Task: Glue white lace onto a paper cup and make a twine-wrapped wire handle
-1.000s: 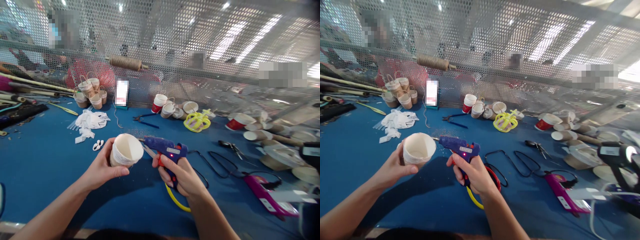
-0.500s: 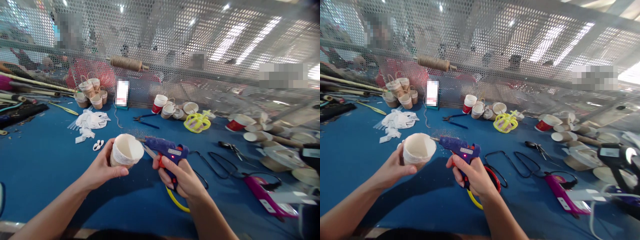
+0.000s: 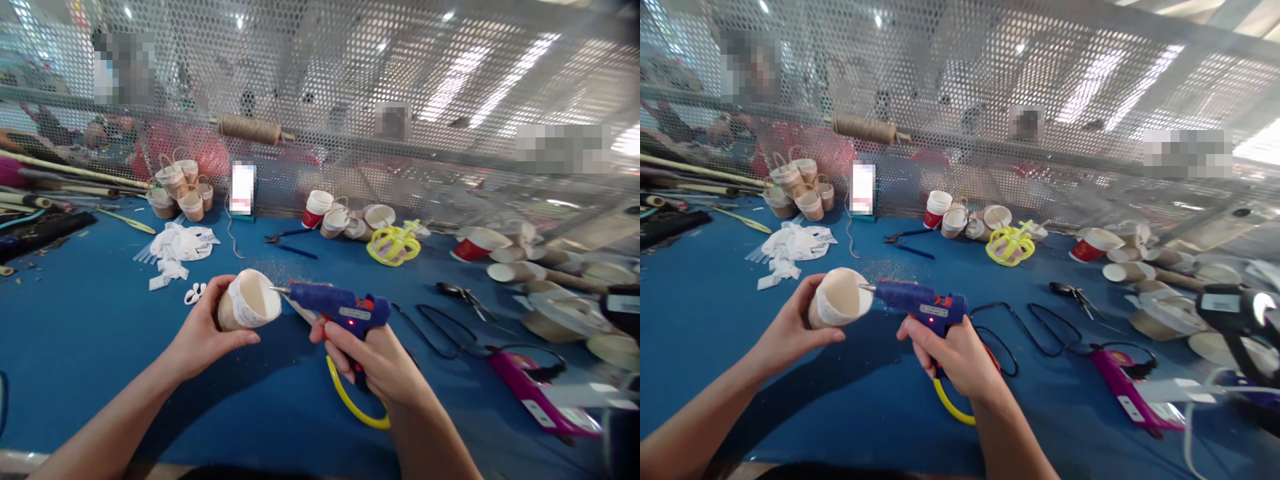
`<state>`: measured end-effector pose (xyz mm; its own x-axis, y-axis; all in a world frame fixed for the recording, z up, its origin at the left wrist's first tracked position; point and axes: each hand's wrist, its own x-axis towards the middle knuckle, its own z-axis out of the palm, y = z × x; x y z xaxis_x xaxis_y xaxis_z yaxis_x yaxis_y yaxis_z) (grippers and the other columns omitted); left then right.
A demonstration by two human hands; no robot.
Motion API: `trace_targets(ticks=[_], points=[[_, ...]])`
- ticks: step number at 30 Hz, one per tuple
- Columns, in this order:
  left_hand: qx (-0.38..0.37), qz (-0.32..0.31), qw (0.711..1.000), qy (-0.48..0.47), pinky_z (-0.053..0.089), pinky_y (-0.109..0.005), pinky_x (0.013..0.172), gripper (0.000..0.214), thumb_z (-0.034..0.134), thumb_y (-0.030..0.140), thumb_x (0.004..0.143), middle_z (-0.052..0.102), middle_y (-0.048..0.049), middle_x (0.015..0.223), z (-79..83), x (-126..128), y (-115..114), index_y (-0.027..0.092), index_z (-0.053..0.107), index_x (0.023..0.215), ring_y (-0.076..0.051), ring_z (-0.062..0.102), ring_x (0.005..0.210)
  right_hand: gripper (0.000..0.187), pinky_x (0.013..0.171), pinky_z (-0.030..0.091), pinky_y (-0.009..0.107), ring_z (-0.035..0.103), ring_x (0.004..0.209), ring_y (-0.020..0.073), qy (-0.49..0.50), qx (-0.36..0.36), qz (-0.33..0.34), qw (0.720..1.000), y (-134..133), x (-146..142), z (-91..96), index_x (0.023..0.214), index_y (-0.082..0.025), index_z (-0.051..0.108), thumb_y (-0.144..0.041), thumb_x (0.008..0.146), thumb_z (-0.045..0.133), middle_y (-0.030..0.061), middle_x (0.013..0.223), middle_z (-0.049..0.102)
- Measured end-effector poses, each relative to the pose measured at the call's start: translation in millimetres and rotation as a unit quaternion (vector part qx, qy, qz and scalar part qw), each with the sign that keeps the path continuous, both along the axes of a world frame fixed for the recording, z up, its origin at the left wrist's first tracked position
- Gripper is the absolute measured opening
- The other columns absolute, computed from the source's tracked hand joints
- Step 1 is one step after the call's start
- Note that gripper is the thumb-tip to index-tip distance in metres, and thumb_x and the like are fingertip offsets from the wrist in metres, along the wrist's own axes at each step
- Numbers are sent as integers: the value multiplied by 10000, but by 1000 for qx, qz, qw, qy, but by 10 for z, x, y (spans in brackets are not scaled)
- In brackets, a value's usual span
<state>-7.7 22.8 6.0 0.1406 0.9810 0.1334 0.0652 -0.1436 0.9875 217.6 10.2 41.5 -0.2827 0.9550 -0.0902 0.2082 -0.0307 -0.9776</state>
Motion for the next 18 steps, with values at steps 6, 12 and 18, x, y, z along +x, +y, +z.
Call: trace_targets(ticks=[6, 12, 18], points=[[-24, 4, 999, -22, 460, -370, 850, 703, 776, 287, 511, 585, -69, 1081, -20, -3, 2, 199, 459, 1132, -237, 549, 990, 345, 320, 223, 171, 309, 300, 28, 75, -32, -22, 996, 5, -45, -16, 714, -125, 568, -464, 774, 542, -70, 372, 396], [-33, -44, 994, -97, 512, -321, 737, 722, 765, 396, 527, 619, -94, 1043, -2, -7, -35, 188, 473, 1154, -236, 591, 906, 348, 318, 212, 171, 298, 301, 30, 82, -47, -30, 995, -16, -113, -30, 711, -130, 565, -469, 782, 522, -71, 370, 388], [-2, -32, 998, -50, 496, -312, 794, 604, 718, 316, 622, 602, -80, 1093, 11, -12, -34, 208, 454, 1154, -221, 581, 961, 332, 371, 323, 198, 380, 335, 55, -48, 13, -56, 997, -16, -88, -24, 718, -126, 600, -445, 780, 530, -55, 389, 431]])
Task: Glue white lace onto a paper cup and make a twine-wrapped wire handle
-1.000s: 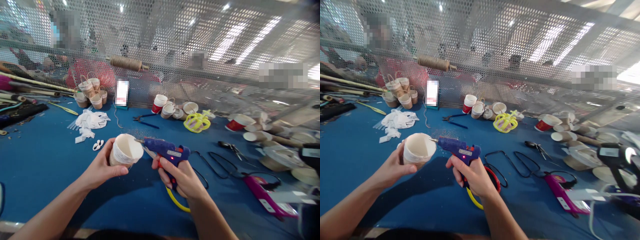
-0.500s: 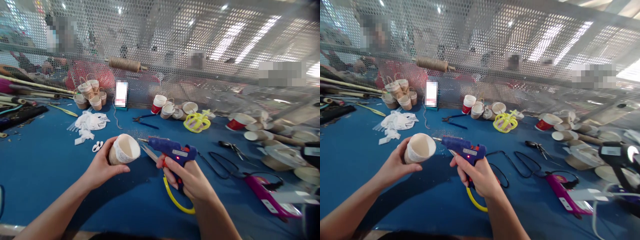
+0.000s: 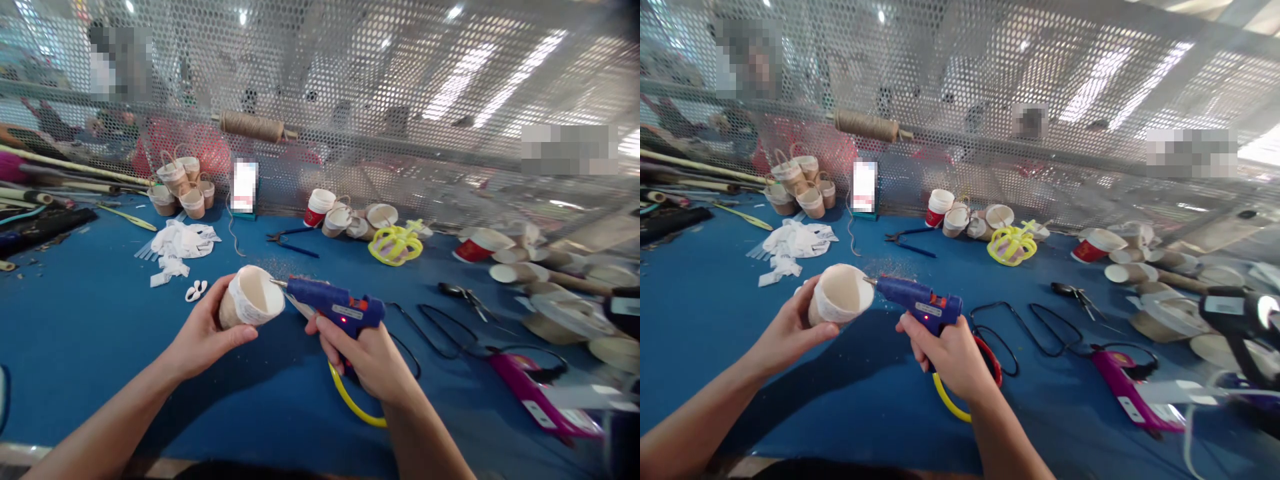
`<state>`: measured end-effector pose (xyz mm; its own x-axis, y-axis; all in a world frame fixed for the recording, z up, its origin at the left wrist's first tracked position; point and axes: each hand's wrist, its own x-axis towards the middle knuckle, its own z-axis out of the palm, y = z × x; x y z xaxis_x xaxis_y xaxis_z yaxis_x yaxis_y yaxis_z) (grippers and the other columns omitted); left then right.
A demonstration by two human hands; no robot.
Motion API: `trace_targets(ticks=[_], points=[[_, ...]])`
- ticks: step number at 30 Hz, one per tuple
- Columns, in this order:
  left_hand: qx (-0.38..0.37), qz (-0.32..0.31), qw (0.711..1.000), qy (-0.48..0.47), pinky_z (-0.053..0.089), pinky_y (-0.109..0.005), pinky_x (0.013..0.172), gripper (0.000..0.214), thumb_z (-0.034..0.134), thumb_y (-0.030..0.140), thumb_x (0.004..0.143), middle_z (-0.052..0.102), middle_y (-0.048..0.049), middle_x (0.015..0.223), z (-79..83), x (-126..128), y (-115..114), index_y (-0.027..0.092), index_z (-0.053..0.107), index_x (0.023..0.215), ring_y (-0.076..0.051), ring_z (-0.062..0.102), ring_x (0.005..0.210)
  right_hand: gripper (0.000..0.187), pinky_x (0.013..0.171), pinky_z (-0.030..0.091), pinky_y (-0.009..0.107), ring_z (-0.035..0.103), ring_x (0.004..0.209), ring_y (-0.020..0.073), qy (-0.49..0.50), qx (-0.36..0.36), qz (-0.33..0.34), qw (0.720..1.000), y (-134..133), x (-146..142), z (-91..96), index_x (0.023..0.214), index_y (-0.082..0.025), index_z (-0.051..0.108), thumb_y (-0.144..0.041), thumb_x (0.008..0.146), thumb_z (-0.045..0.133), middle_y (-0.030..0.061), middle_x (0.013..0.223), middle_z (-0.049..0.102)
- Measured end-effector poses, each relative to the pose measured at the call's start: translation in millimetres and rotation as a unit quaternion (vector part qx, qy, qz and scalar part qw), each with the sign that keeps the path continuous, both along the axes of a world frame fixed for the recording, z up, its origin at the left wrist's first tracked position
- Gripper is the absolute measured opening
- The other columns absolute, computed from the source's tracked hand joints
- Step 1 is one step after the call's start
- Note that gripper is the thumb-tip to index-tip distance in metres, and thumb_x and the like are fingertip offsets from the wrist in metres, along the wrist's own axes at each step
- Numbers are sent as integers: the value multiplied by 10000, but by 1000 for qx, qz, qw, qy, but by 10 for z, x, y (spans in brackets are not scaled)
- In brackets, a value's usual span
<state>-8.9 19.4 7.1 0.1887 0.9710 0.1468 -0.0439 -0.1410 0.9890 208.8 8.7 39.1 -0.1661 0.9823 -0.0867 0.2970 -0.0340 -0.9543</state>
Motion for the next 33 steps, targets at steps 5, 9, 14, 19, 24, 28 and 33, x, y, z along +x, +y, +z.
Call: trace_targets(ticks=[5, 9, 14, 19, 24, 28, 33], points=[[34, 13, 997, 75, 482, -338, 824, 581, 701, 285, 642, 567, -61, 1127, -8, -11, 16, 232, 442, 1160, -217, 561, 994, 325, 385, 369, 211, 402, 333, 64, -94, -35, -22, 995, 7, 35, 48, 678, -129, 623, -448, 725, 582, -47, 393, 446], [23, 25, 995, 94, 476, -358, 832, 599, 699, 294, 637, 555, -67, 1144, -21, -10, 24, 229, 428, 1167, -228, 552, 1005, 331, 360, 337, 196, 374, 318, 51, -35, -37, 25, 998, 21, 83, 63, 700, -130, 606, -456, 744, 568, -62, 378, 422], [-21, -4, 1000, 16, 476, -355, 848, 640, 687, 315, 636, 565, -96, 1165, 7, 7, 2, 199, 415, 1204, -248, 550, 1030, 322, 324, 263, 182, 326, 311, 39, 86, -19, 34, 996, 38, 89, 30, 730, -132, 568, -447, 788, 527, -74, 373, 395], [-45, -45, 998, -19, 474, -341, 868, 579, 662, 341, 678, 582, -106, 1147, 41, -12, -33, 193, 460, 1200, -246, 550, 1037, 323, 328, 245, 190, 323, 307, 40, 88, -2, 24, 996, 25, 35, 7, 735, -128, 573, -440, 797, 519, -71, 369, 403], [-38, -15, 999, 15, 500, -345, 786, 559, 716, 351, 610, 607, -98, 1051, 57, -13, -32, 188, 488, 1094, -238, 583, 941, 279, 338, 274, 204, 348, 323, 52, 98, 16, 30, 995, 1, 34, -3, 804, -138, 561, -416, 794, 539, -66, 405, 439], [12, 52, 994, 95, 487, -330, 756, 566, 742, 309, 568, 579, -50, 984, 64, 18, -33, 200, 442, 1035, -201, 572, 889, 327, 346, 338, 217, 382, 330, 65, 58, 5, -14, 998, -15, 26, -50, 810, -145, 560, -460, 730, 593, -58, 420, 464], [52, 86, 984, 148, 469, -326, 778, 566, 734, 294, 577, 536, -32, 988, 40, 30, -43, 210, 406, 1030, -185, 554, 906, 336, 372, 384, 232, 413, 334, 79, -46, 13, -90, 995, -42, -42, -33, 646, -148, 591, -481, 662, 629, -42, 377, 460]])
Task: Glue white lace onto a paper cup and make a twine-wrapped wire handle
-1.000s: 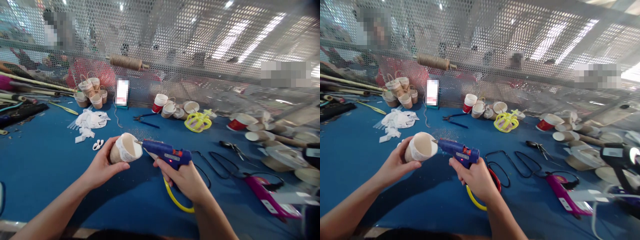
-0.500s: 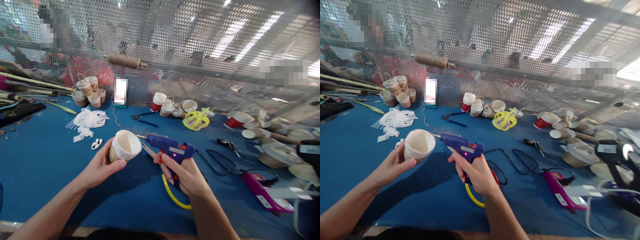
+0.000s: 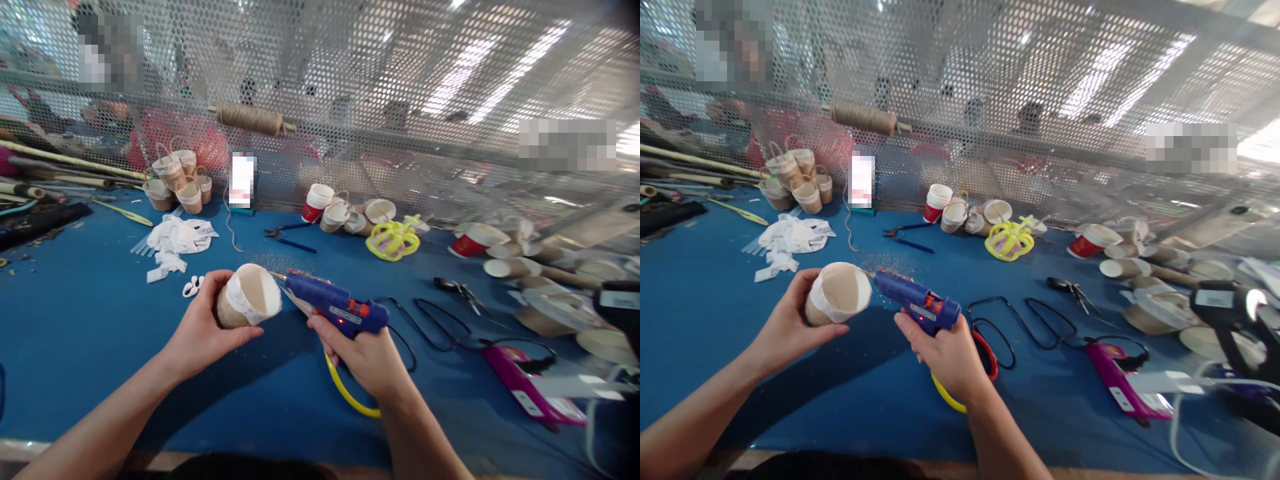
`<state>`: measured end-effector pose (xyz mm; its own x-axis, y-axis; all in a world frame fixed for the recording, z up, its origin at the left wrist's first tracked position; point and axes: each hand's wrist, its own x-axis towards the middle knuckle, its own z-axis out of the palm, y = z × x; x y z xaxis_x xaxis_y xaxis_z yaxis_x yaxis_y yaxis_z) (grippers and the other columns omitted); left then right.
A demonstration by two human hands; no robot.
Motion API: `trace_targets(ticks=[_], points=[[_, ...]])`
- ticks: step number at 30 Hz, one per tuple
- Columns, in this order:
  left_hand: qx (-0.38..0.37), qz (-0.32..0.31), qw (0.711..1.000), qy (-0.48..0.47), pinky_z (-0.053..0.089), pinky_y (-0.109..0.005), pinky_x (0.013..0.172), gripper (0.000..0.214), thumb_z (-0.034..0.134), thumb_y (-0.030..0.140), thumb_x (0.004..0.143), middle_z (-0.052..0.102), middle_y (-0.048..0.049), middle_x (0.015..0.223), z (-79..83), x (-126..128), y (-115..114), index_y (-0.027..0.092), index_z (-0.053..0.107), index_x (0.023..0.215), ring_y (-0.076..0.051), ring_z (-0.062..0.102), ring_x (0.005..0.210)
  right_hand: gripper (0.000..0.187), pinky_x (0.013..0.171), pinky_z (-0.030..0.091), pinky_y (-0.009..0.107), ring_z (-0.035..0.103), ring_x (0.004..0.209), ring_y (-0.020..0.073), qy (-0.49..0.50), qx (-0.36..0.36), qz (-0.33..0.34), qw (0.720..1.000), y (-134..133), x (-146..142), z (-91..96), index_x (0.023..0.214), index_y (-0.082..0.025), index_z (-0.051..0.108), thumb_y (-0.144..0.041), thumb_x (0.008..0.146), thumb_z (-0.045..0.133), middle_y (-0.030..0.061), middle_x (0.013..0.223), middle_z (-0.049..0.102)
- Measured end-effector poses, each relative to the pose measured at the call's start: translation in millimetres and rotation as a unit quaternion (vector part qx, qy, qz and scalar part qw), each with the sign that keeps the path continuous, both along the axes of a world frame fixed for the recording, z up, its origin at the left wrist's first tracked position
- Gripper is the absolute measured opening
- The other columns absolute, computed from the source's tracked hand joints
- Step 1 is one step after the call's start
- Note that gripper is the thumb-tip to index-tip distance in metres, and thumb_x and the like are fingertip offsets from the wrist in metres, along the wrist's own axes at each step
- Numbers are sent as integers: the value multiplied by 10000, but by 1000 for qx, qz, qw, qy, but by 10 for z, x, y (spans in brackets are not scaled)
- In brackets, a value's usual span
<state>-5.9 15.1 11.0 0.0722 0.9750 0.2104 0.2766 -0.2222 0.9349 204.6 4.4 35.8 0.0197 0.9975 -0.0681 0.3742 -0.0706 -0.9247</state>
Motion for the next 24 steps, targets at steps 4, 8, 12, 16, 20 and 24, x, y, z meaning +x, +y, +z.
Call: trace_targets(ticks=[4, 8, 12, 16, 20, 24], points=[[11, 3, 1000, 24, 463, -329, 783, 565, 728, 304, 588, 529, -28, 995, -26, -5, 1, 217, 399, 1039, -184, 549, 910, 308, 382, 382, 232, 423, 353, 85, -21, 9, -9, 1000, -31, -41, 52, 602, -159, 586, -456, 672, 628, -35, 385, 468], [14, 0, 999, 35, 461, -333, 783, 564, 727, 311, 594, 522, -25, 994, -30, -5, 4, 222, 397, 1042, -181, 542, 905, 321, 380, 383, 232, 432, 352, 89, -24, 18, -7, 1000, -35, -29, 15, 578, -168, 579, -471, 673, 629, -28, 390, 479], [16, -4, 999, 31, 464, -333, 779, 561, 728, 304, 592, 523, -24, 983, -25, -1, 1, 220, 397, 1038, -179, 544, 896, 359, 357, 384, 228, 432, 333, 91, -33, 30, -8, 999, -10, 0, -48, 516, -182, 549, -501, 660, 625, -27, 365, 472], [20, -3, 999, 32, 466, -344, 774, 564, 726, 310, 593, 524, -28, 985, -36, -9, 3, 226, 394, 1041, -186, 547, 896, 394, 350, 386, 228, 430, 323, 93, -35, 37, -2, 999, 4, 15, -70, 462, -191, 503, -507, 666, 619, -22, 346, 462], [28, 4, 999, 35, 465, -348, 776, 574, 728, 321, 588, 522, -30, 989, -48, -16, 7, 229, 391, 1043, -194, 549, 904, 403, 339, 375, 225, 420, 318, 92, -37, 37, -4, 999, 0, 14, -63, 447, -196, 481, -506, 663, 622, -24, 334, 449], [33, 10, 999, 42, 462, -337, 777, 574, 728, 322, 590, 518, -27, 987, -35, -10, 14, 228, 392, 1046, -189, 548, 902, 393, 327, 361, 224, 408, 317, 91, -38, 36, -4, 999, -14, -11, -23, 449, -203, 467, -491, 671, 618, -27, 328, 437]])
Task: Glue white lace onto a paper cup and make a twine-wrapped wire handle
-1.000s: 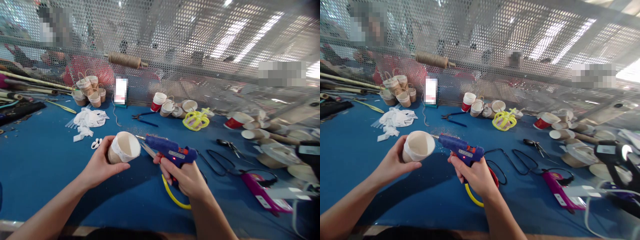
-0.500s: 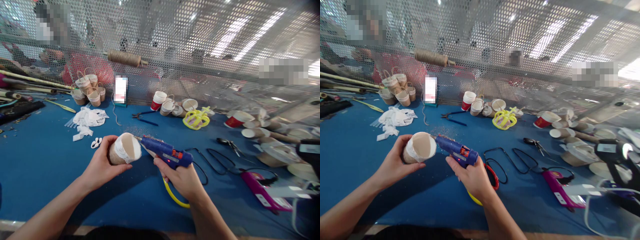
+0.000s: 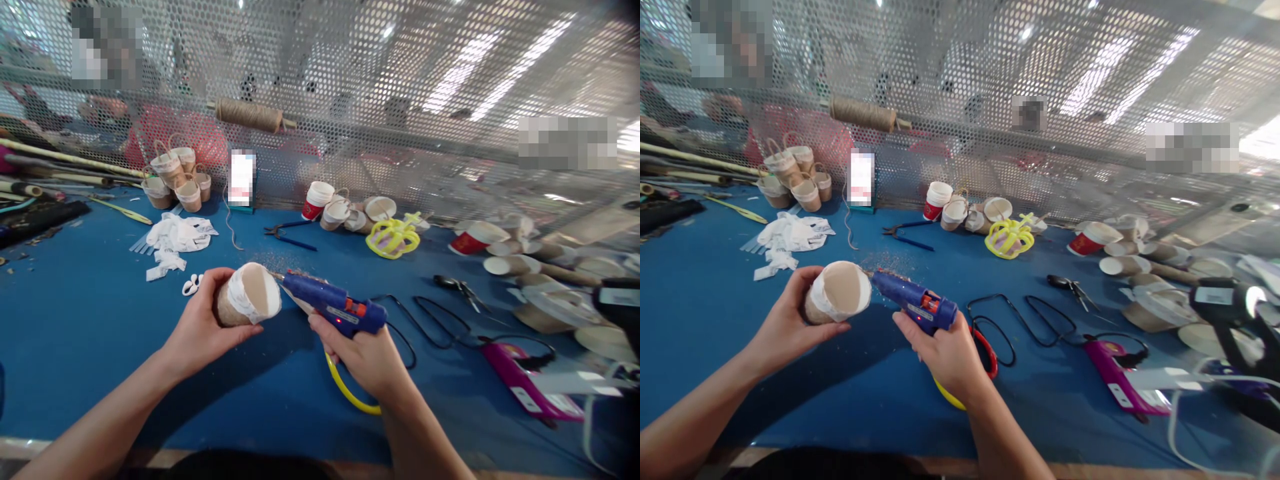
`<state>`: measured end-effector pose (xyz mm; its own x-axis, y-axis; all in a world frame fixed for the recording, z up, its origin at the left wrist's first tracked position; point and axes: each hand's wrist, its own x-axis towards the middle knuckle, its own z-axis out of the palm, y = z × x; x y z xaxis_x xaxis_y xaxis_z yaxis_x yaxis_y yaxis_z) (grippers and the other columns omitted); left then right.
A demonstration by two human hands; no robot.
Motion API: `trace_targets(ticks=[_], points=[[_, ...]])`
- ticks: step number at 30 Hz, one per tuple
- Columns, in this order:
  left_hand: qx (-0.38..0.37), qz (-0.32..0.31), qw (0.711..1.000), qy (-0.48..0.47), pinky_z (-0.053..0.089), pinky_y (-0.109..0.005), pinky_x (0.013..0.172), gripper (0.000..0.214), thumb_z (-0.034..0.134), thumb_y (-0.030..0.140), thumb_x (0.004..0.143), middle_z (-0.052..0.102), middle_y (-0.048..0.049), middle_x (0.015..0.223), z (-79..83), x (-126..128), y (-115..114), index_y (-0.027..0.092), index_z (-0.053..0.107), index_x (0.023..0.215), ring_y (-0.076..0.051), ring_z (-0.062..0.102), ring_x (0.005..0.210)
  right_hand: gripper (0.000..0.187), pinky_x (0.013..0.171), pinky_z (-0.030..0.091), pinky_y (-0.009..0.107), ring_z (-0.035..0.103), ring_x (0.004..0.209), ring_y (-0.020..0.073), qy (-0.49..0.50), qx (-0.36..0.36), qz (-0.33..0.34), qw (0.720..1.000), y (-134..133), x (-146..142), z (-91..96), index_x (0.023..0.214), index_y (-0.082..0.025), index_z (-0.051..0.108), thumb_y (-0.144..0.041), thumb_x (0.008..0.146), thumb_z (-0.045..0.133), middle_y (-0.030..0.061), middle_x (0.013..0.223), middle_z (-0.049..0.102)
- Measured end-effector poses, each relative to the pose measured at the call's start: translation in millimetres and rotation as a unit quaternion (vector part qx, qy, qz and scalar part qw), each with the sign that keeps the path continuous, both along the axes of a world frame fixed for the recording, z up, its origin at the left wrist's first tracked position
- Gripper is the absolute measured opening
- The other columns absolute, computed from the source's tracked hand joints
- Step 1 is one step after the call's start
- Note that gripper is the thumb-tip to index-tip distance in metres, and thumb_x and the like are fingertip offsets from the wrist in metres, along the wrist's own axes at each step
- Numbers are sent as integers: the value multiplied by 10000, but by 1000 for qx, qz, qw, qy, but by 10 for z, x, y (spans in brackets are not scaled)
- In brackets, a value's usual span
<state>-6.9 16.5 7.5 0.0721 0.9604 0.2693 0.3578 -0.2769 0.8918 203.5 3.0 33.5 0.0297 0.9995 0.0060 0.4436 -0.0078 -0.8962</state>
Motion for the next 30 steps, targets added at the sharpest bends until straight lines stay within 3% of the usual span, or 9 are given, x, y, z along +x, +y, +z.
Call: trace_targets(ticks=[24, 30], points=[[15, 51, 998, 17, 468, -333, 763, 586, 739, 320, 579, 531, -27, 995, 4, -30, 16, 224, 404, 1050, -195, 557, 897, 296, 321, 350, 255, 389, 301, 104, -1, -12, -1, 1000, 10, 6, 10, 515, -218, 520, -451, 659, 632, -40, 320, 419], [18, 51, 998, 17, 468, -319, 748, 575, 734, 318, 588, 525, -20, 991, -4, -32, 20, 230, 397, 1045, -185, 556, 885, 300, 335, 359, 233, 385, 304, 86, -14, 26, 8, 1000, -9, 21, -4, 502, -206, 500, -415, 679, 622, -50, 327, 423]])
